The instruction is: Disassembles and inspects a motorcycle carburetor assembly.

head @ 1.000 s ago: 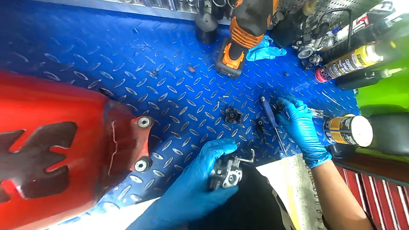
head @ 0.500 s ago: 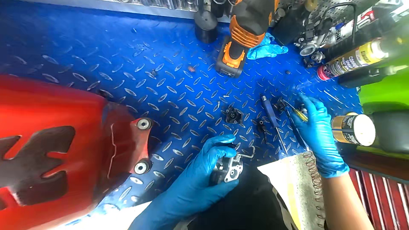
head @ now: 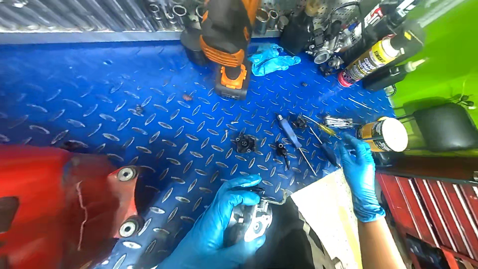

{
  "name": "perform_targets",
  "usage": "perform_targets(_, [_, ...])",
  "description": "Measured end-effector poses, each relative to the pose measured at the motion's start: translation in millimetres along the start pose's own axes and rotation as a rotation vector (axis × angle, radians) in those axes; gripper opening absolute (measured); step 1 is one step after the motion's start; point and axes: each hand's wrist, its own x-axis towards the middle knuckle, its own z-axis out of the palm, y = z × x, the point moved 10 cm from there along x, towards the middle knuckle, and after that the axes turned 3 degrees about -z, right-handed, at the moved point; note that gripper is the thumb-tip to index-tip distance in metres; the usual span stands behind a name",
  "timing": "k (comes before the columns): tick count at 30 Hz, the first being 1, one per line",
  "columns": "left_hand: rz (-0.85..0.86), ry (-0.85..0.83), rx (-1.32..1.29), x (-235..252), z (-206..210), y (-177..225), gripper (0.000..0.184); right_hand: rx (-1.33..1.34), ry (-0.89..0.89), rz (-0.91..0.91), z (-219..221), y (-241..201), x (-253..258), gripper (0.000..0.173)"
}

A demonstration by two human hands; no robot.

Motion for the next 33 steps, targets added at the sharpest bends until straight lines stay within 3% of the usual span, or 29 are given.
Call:
perform_targets(5, [0.058, -0.061, 0.02, -0.1, 8.9, 14.5, 0.052, -0.068, -0.092, -0.126, 24.6, -21.7, 12.7, 0.02])
perform_targets(14, [0.087, -0.105, -0.066, -4.1, 16.5, 33.9, 0.049, -0.322, -0.286, -0.069, 70.9, -31.1, 41.3, 0.024])
perform_targets(18, [0.088, -0.097, -0.098, -5.6, 20.0, 32.5, 0.046, -0.222, -0.239, -0.094, 49.3, -45.7, 36.1, 0.018])
perform_targets(22, [0.093, -0.102, -0.113, -4.8, 21.9, 32.3, 0.046, -0.211, -0.241, -0.143, 42.5, -56.1, 37.5, 0.025])
perform_targets(30, [0.085, -0.113, -0.085, -4.5, 21.0, 26.2, 0.046, -0.194, -0.264, -0.076, 50.0, -30.7, 25.9, 0.021])
perform_targets(33, [0.066, -0.122, -0.092, -3.7, 22.7, 25.7, 0.045, -0.203, -0.264, -0.134, 52.0, -27.3, 24.0, 0.022])
